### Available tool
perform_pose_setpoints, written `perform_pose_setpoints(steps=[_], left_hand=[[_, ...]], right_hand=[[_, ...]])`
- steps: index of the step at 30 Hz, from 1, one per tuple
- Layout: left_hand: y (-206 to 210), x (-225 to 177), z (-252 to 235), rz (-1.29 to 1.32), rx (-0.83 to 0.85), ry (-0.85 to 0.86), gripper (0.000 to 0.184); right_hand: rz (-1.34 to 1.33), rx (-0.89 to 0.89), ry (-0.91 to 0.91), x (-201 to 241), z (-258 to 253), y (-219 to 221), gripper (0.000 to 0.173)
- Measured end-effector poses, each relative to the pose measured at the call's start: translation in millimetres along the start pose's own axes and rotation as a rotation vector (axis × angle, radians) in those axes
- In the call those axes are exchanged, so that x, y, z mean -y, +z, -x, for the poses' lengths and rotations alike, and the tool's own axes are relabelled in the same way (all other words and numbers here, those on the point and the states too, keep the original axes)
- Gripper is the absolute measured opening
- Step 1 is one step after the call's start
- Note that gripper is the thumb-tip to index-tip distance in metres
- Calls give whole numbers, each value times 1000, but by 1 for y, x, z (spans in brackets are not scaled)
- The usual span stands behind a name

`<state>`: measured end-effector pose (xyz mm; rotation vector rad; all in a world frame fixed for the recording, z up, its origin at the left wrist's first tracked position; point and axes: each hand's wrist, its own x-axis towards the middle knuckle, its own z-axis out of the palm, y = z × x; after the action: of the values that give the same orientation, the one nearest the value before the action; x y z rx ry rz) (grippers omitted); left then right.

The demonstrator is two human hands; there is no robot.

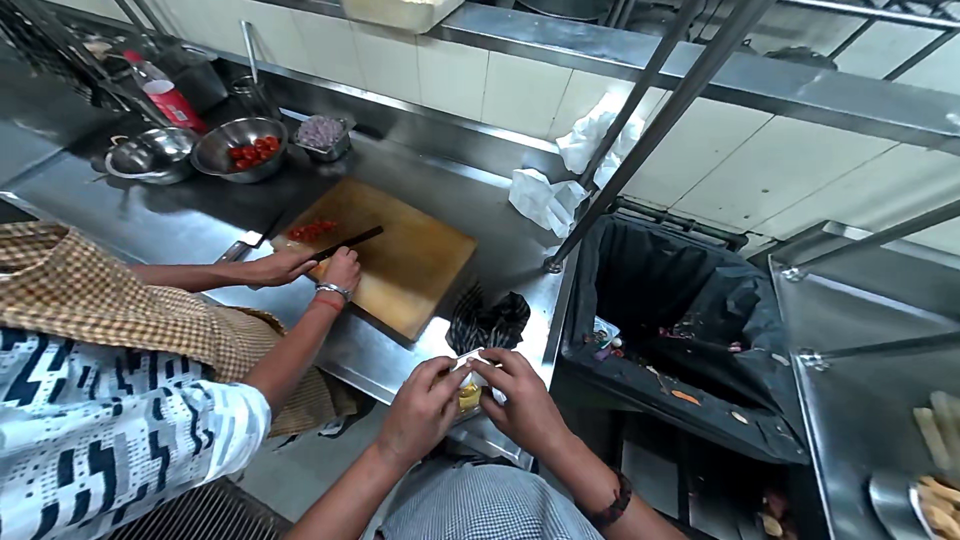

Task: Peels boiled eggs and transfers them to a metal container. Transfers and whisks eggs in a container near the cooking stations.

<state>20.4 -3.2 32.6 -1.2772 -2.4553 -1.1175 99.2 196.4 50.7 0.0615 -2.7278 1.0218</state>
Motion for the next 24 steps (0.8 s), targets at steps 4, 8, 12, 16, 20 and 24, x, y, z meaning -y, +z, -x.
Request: perform_pose_setpoints(steps=[4,8,12,16,20,24], left_hand=[[21,-5,0,325,273,-495,45],[26,-11,-12,284,390,-562,37],[6,-20,-46,403,275,-446,44],[-3,16,-69,114,468,-487,45],[19,71,-63,0,928,-505,51],[32,97,-50,238,983,-513,40]], right_hand=[[-701,172,476,-34,10,40,47],[-1303,175,708,-44,26,35,46],[-1547,-25,665,-48,26,-27,50],[-1725,-658,435,-86,22,-107,35],[-1388,-845,789,-116,43,-124,42],[-969,-488,1061,-82,82,-76,33]])
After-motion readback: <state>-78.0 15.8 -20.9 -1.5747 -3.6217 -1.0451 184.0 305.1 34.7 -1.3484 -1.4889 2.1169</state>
